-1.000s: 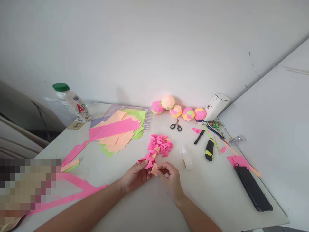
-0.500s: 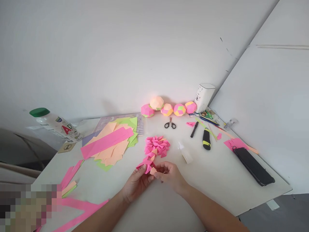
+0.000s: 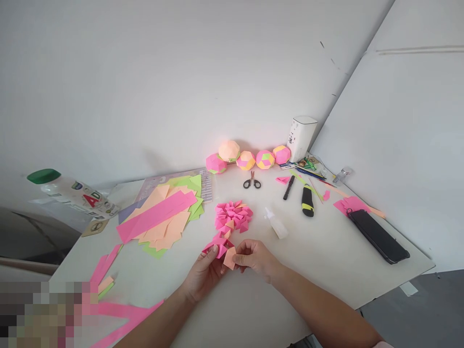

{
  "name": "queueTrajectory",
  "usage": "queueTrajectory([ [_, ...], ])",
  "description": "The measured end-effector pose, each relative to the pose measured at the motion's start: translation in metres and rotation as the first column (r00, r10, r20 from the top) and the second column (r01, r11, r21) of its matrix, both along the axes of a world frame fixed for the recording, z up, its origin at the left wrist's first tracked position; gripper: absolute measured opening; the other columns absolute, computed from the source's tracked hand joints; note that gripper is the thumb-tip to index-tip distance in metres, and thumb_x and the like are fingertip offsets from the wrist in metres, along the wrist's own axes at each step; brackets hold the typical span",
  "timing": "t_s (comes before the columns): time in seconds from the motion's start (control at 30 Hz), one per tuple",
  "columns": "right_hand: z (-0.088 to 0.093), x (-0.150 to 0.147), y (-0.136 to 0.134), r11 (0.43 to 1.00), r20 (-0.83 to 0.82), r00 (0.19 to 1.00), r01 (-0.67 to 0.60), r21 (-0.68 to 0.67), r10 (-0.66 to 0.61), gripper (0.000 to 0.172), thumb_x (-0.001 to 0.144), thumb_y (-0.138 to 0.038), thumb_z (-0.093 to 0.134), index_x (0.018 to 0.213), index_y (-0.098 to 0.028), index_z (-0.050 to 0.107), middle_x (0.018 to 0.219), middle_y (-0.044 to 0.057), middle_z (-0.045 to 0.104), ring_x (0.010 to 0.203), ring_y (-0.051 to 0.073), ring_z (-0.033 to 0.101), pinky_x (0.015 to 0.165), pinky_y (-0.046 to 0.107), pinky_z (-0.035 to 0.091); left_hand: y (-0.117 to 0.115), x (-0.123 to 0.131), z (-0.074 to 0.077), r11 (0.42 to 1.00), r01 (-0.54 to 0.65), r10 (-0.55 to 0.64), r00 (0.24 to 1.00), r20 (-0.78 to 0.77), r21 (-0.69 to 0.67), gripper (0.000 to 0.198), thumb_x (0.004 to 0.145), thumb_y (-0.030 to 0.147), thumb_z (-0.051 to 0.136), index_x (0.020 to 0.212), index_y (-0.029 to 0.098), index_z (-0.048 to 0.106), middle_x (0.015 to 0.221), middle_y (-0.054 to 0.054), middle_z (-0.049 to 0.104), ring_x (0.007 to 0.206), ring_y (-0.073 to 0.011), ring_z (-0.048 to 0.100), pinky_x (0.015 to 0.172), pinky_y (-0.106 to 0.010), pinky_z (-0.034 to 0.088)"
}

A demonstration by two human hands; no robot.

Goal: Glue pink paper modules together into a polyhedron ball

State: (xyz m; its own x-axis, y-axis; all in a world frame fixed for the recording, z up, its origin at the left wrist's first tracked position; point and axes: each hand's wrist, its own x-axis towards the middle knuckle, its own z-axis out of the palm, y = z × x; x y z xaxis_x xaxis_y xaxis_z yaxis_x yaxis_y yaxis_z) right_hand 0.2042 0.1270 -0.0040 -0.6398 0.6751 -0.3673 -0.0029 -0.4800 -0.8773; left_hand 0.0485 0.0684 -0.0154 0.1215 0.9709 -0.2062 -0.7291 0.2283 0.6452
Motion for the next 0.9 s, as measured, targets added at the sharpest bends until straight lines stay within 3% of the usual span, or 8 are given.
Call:
queueTrajectory([
  [0.27, -0.0028, -0.0002, -0.0007, 0.999, -0.015, 0.999, 0.03, -0.037, -0.03, 0.031, 0.061, -0.034, 0.081, 0.065, -0.016, 0.056, 0.06, 0.0, 0.065, 0.055, 0.011, 0.054, 0.056, 0.027, 0.042, -0.0007, 0.0, -0.0025, 1.0, 0.0, 0.0, 1.0, 0.014, -0.016, 0.027, 0.08, 0.037, 0.063, 0.065, 0.014, 0.058, 0.057, 0.0, 0.055, 0.05, -0.0091, 0.044, 0.056, -0.025, 0.037],
  [0.9, -0.0003, -0.0028, -0.0077, 0.999, -0.02, 0.999, 0.044, -0.013, -0.045, 0.031, 0.066, -0.039, 0.077, 0.07, -0.016, 0.056, 0.067, 0.001, 0.067, 0.058, 0.013, 0.058, 0.062, 0.031, 0.048, -0.0035, 0.0056, -0.0007, 0.996, -0.072, 0.069, 0.994, -0.081, -0.043, 0.02, 0.076, 0.032, 0.068, 0.07, 0.013, 0.064, 0.061, -0.001, 0.061, 0.057, -0.0116, 0.052, 0.057, -0.026, 0.042],
])
